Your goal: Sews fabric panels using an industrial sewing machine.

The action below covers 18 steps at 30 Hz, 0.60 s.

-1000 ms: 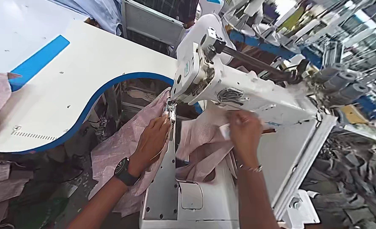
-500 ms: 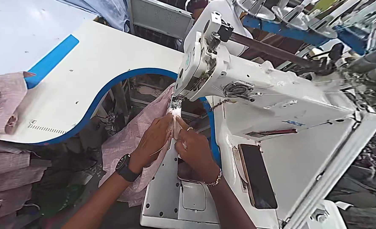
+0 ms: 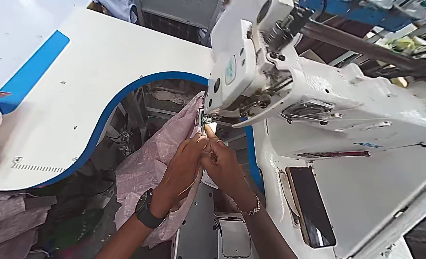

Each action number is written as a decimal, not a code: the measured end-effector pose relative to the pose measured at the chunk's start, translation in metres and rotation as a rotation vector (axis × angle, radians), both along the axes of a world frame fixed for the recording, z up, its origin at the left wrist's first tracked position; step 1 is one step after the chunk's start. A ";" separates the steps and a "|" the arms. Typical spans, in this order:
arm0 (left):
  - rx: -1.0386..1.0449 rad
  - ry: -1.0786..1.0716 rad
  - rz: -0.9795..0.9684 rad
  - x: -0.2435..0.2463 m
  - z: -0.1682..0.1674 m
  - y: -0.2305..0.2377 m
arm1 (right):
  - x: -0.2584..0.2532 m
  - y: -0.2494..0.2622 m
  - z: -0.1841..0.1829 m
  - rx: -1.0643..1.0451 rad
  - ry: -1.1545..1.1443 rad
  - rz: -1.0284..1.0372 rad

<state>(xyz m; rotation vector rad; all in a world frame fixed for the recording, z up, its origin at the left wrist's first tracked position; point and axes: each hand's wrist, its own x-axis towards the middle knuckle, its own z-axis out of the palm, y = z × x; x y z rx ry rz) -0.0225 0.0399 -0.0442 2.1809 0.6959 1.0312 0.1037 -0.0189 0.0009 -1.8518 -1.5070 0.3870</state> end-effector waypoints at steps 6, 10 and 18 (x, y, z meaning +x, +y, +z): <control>0.039 0.020 0.030 0.009 0.002 0.001 | -0.009 -0.009 -0.011 0.154 0.012 -0.085; 0.060 0.042 0.060 0.014 0.002 0.002 | 0.002 -0.005 -0.010 0.118 0.268 -0.071; -0.019 -0.044 0.064 0.022 -0.001 0.015 | -0.030 -0.004 -0.011 0.248 -0.449 -0.205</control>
